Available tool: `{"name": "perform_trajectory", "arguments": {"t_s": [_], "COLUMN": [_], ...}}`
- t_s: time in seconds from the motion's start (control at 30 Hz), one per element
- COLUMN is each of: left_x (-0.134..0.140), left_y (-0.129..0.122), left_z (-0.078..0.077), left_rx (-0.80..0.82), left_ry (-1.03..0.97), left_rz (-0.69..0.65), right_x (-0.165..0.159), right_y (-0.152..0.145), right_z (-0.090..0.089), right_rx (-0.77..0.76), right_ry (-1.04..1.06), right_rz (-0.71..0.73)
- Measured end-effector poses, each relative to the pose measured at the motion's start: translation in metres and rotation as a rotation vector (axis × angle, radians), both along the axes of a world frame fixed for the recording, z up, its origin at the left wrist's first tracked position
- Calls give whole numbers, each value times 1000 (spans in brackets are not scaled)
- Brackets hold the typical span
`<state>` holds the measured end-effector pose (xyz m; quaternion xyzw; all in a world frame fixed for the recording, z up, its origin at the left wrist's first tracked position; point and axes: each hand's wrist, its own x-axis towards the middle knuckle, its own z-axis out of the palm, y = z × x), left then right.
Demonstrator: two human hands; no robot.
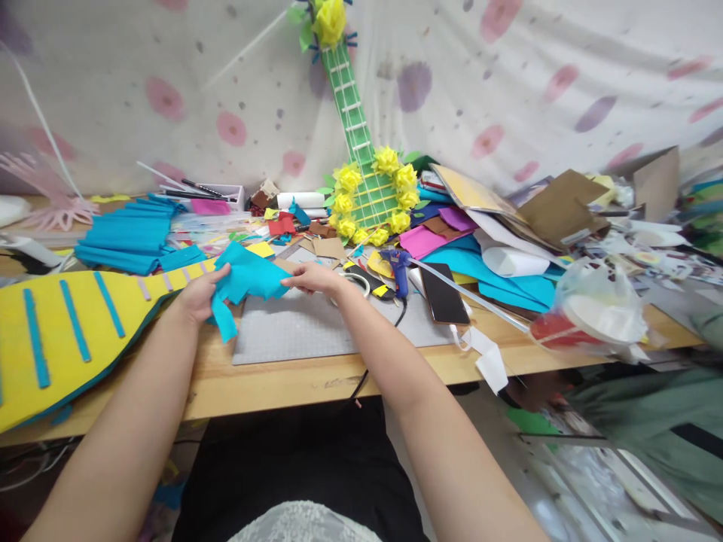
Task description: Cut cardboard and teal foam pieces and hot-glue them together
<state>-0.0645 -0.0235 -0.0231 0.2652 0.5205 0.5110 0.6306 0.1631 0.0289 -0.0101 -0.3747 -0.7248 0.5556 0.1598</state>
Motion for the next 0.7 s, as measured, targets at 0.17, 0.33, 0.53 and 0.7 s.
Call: {"name": "perform_trajectory", "arguments": {"t_s": [0.17,0.33,0.53,0.7], "left_x": [6,9,11,19], "left_y": [-3,-4,-6,-9], "left_z": [3,2,4,9], "left_rx": [-62,-78,-69,-82], "left_ry": [157,234,213,185], "left_rz": [30,26,47,20], "right_x": [3,-3,-32,-42], "right_y": [6,26,44,47], "right_z": [3,14,3,-13], "right_rx": [96,259,588,653], "right_ry": [-297,-475,-550,-561], "right_rz": [63,-109,-209,-197]}}
